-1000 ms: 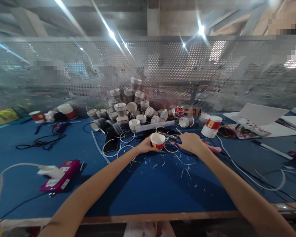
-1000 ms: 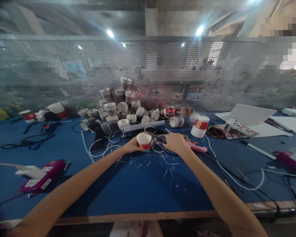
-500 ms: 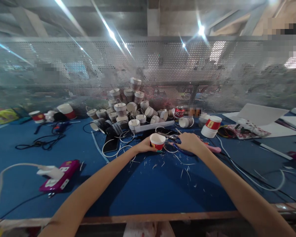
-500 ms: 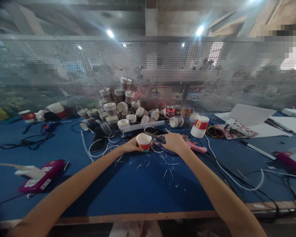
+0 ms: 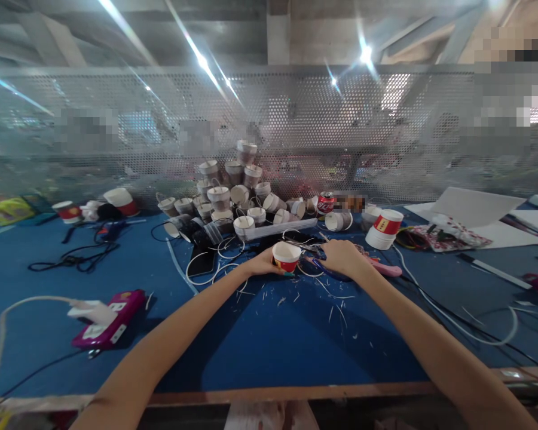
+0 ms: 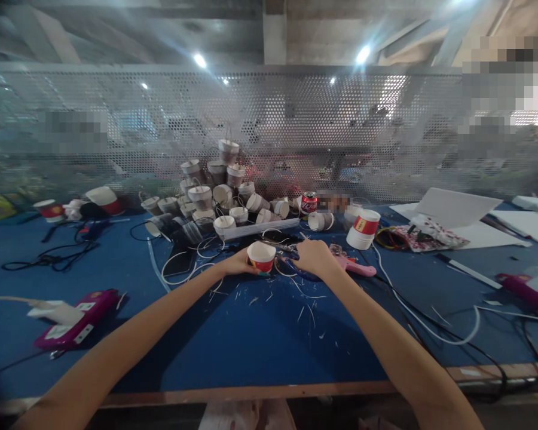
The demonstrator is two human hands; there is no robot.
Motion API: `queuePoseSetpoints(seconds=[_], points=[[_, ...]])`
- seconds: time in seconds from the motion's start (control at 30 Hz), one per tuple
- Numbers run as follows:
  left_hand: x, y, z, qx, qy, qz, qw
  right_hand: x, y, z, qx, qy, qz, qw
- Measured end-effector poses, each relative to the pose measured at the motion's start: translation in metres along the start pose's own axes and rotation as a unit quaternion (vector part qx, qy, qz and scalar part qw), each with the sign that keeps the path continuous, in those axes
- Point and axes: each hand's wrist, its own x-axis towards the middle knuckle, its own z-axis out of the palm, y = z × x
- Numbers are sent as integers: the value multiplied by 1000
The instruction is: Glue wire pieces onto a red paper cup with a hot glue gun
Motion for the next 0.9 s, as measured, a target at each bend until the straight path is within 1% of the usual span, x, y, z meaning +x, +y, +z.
queuePoseSetpoints(seconds=[0.1,0.4,0.6,0.7,0.77,0.9], points=[[0,-1,0,-4,-1,-10,1000,-2,1,-2,8,5,-2,1000],[1,-1,3,-11,-6,3,1000,-4,1,-4,0,-1,3,1000],[-2,0,7,24,55,39,997,-4,1,-3,-10,4,11,1000],[-1,-1,8,39,84,45,995,-4,2,-3,-14,3,8,1000],[-1,-3,8,35,83,48,995,-5,2,-4,-17,-1,4,1000],[0,-8,5,29,54,62,996,-5,1,-5,-23,1,3,1000]])
